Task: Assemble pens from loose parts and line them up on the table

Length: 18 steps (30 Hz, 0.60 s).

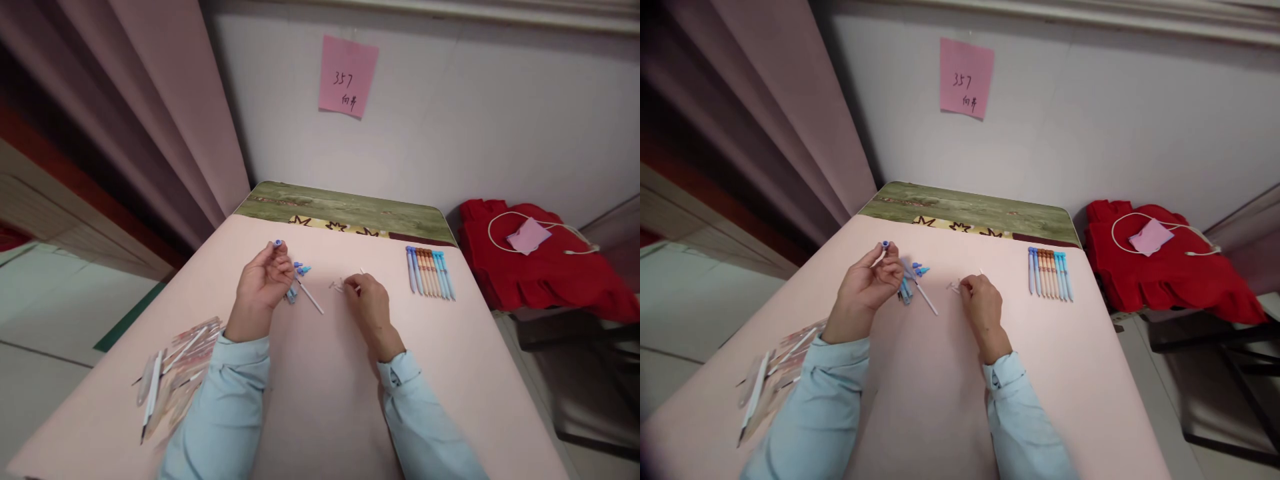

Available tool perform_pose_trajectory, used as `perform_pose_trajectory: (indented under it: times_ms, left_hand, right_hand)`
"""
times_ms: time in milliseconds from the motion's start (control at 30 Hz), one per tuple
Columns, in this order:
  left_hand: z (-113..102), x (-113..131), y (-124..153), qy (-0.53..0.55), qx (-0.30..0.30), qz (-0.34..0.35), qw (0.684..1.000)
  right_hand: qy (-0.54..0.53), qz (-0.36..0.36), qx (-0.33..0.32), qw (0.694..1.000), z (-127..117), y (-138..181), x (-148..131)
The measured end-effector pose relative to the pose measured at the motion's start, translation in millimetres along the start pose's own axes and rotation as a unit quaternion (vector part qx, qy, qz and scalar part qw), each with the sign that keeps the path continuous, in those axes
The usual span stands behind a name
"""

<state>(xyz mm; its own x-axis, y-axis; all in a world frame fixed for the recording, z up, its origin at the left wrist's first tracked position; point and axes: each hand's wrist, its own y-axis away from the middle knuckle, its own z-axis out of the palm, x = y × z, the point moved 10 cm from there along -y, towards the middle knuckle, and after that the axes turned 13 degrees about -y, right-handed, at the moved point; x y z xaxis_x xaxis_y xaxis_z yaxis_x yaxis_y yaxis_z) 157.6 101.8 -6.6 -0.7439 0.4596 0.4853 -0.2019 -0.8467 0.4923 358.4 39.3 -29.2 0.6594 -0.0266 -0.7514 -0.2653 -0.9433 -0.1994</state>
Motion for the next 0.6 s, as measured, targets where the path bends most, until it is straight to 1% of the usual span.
perform_pose_trajectory:
  times_ms: [133, 233, 433, 600]
  left_hand:
    - [-10, 20, 0, 0.005, 0.016, 0.035, 0.999]
    - [-15, 28, -1, 0.004, 0.021, 0.05, 0.999]
    - [-14, 23, -1, 0.007, 0.02, 0.037, 0.999]
    - [-16, 24, -2, 0.001, 0.028, 0.042, 0.999]
  right_hand:
    - [0.017, -0.01, 0.0, 1.0, 15, 1, 1]
    - [0.031, -0.016, 0.01, 0.999, 21, 0, 0]
    - [0.082, -0.032, 0.0, 0.996, 33, -2, -2]
    - [0.1, -0.049, -0.006, 0.994, 36, -1, -8]
